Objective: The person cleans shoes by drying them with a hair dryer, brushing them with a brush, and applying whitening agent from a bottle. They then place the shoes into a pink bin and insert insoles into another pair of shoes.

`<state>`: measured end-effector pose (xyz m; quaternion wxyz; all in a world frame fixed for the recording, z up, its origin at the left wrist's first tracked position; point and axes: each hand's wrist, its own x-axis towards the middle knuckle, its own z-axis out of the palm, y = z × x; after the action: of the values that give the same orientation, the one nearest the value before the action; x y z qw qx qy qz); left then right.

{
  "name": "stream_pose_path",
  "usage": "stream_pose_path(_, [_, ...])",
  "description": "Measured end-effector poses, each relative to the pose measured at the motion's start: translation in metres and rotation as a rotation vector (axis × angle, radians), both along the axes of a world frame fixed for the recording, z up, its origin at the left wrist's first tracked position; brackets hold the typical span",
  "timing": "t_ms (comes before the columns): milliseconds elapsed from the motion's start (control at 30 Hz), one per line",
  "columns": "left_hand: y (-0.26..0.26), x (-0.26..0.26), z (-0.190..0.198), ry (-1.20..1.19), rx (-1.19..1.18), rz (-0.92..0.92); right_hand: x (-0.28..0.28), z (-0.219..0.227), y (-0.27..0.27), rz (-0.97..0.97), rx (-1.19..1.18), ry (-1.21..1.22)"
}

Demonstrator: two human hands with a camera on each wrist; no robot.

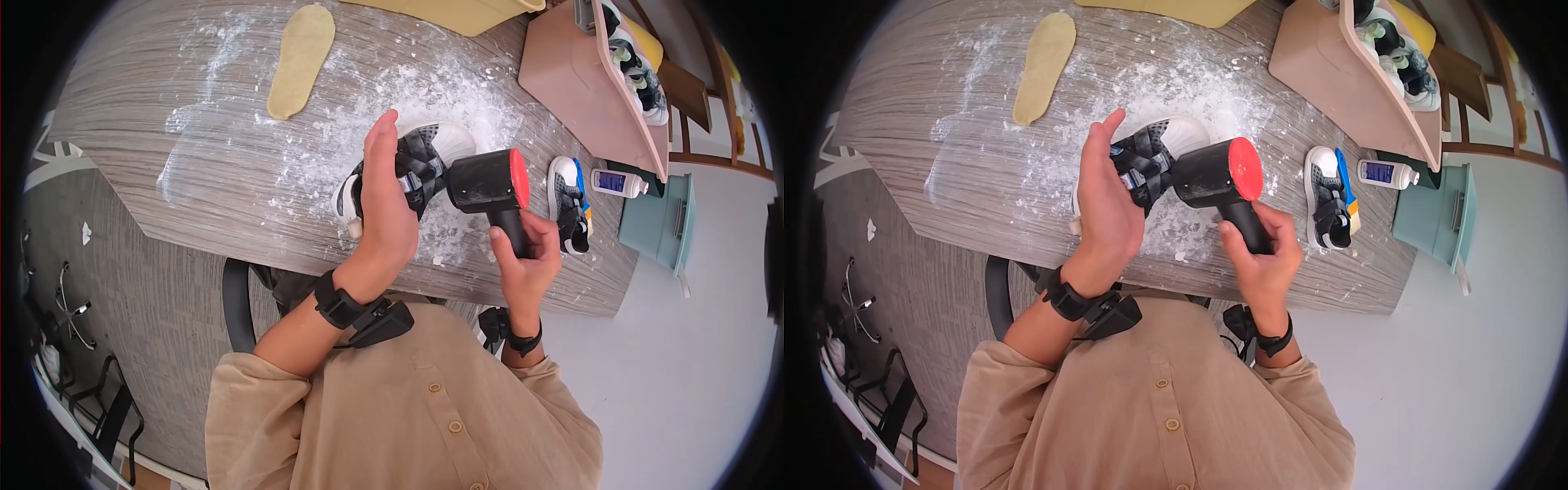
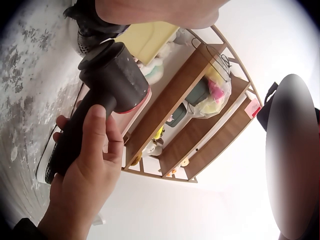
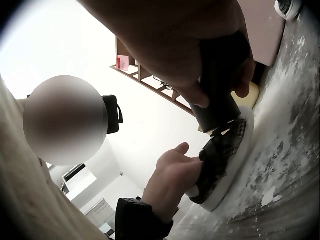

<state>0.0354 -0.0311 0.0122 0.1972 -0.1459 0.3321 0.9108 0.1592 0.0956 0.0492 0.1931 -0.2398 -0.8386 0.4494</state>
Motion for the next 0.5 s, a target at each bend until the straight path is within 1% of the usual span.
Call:
stream_pose_path(133, [-0.001, -0.001, 0.001, -0.015, 0.01, 0.001, 0.003, -0.002, 0.007, -0.017, 0.04, -0.003])
stream_pose_path(367, [-0.002, -0.002, 0.005, -0.025, 0.022, 0.02, 0.004, -0.005, 0.012, -0.064, 0.005, 0.005])
stream_pose_path(500, [-0.004, -0.002, 0.005, -0.01, 0.035, -0.001, 0.003, -0.007, 0.019, -0.088, 0.003, -0.006])
